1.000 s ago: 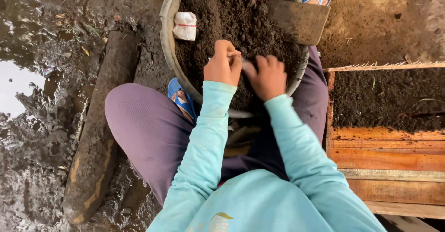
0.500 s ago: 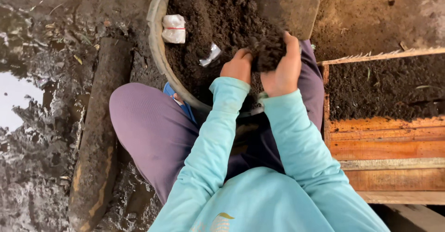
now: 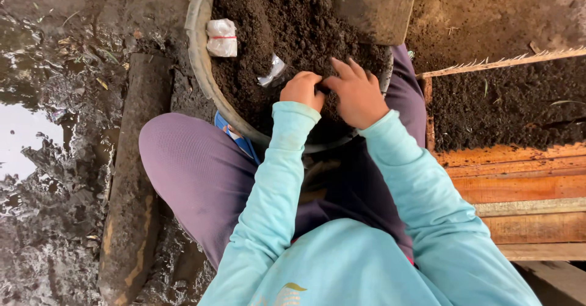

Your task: The person sits on the ground and repeatedly scoops soil from a bucket, wraps it around small items from a packet, and places the soil balls into a wooden planter box. The person uses both hands to form the soil balls and arrange them in the planter.

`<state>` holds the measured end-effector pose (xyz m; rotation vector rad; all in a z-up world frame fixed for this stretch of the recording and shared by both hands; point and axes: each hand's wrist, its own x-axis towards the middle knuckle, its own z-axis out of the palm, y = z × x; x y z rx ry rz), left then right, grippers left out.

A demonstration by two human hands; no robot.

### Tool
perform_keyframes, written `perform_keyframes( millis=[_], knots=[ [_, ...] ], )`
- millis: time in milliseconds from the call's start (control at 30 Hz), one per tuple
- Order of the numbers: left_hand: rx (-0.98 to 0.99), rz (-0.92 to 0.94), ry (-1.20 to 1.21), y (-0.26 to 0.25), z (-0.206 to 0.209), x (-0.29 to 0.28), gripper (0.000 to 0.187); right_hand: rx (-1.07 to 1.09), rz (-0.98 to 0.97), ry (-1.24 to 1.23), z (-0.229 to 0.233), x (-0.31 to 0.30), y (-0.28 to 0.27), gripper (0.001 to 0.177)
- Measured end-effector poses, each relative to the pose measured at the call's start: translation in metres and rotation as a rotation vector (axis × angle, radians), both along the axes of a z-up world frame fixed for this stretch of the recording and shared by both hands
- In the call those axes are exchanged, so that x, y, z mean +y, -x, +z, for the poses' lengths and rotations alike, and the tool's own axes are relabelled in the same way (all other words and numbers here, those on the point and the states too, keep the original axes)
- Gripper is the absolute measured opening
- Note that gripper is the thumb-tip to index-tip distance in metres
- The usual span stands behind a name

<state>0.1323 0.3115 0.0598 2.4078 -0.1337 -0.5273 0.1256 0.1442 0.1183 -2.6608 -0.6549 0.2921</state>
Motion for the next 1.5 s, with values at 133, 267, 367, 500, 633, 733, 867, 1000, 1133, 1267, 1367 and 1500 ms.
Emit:
perform_keyframes(
  millis=[133, 267, 367, 500, 633, 733, 867, 1000, 1133, 1267, 1367, 1500],
  knots=[
    [0.005, 0.009, 0.045, 0.001, -0.003, 0.008, 0.040, 0.207, -0.119, -0.164, 0.015, -0.002, 0.005, 0.048],
    [0.037, 0.054, 0.258, 0.013, 0.038, 0.018, 0.035, 0.210, -0.117, -0.430, -0.023, 0.000, 0.006, 0.083],
    [-0.029, 0.268, 0.538, 0.020, 0.047, 0.019, 0.021, 0.292, -0.227, -0.629, -0.030, 0.001, 0.015, 0.050],
    [-0.432, 0.326, 0.553, 0.020, 0.091, -0.005, 0.017, 0.224, -0.429, -0.778, -0.002, -0.057, 0.029, 0.051],
    [-0.661, 0.005, 0.384, 0.031, 0.070, -0.094, 0.014, -0.202, -0.650, -0.592, -0.010, -0.193, 0.063, 0.052],
    [-0.851, -0.416, 0.358, 0.057, 0.016, -0.187, 0.015, -0.433, -0.886, -0.201, -0.029, -0.331, 0.112, 0.049],
    [-0.620, -0.845, 0.353, 0.120, -0.033, -0.291, 0.034, -0.494, -1.259, 0.347, -0.029, -0.475, 0.172, 0.052],
    [-0.619, -1.042, -0.054, 0.151, -0.050, -0.332, 0.064, -0.404, -1.480, 0.213, -0.017, -0.548, 0.167, 0.029],
    [-0.777, -0.932, -0.079, 0.146, -0.060, -0.338, 0.071, -0.621, -1.280, 0.243, -0.049, -0.621, 0.145, 0.034],
    [-0.767, -0.812, 0.015, 0.141, -0.051, -0.337, 0.056, -0.480, -1.244, 0.244, -0.077, -0.640, 0.120, 0.031],
    [-0.747, -0.801, 0.019, 0.141, -0.047, -0.337, 0.057, -0.465, -1.313, 0.164, -0.075, -0.630, 0.119, 0.036],
    [-0.645, -0.891, -0.098, 0.141, -0.053, -0.339, 0.069, -0.553, -1.335, -0.102, -0.071, -0.628, 0.126, 0.018]
  ],
)
